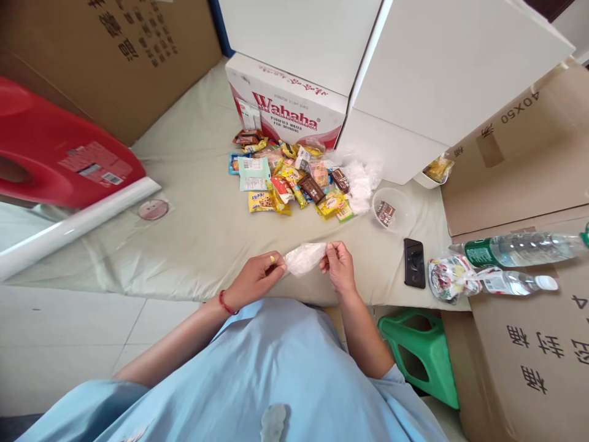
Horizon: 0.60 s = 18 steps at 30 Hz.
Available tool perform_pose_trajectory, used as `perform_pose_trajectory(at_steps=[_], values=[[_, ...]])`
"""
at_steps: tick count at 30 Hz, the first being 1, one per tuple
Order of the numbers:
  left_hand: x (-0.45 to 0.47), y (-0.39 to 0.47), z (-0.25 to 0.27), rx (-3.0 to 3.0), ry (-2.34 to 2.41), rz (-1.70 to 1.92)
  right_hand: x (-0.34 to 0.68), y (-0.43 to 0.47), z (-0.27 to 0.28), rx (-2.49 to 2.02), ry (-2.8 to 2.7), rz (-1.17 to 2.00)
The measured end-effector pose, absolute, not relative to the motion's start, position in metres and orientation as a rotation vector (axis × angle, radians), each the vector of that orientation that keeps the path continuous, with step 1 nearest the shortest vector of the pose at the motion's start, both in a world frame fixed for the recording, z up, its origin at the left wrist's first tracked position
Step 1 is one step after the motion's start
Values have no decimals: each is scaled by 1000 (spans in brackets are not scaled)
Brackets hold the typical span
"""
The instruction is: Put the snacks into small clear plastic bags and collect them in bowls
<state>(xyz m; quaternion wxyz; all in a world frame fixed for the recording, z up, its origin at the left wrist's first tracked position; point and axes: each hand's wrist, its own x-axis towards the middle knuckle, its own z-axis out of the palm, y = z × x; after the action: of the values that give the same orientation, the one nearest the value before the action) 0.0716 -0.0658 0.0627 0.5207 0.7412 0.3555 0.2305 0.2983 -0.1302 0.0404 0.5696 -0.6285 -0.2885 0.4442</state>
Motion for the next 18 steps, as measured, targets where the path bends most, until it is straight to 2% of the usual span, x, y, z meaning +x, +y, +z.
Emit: perform_pose_trajectory(at_steps=[6,10,14,18], values=[[61,-46,61,1273,871,719,319,-132,56,-1529,-919,1245],[65,-35,52,765,856,694,323,-134,60,-1472,-941,1414],[75,-39,44,571,856,574,316,-133,57,-1476,-899,1349],[78,-55,43,708,901,500,314,-131,53,-1515,-887,1270]])
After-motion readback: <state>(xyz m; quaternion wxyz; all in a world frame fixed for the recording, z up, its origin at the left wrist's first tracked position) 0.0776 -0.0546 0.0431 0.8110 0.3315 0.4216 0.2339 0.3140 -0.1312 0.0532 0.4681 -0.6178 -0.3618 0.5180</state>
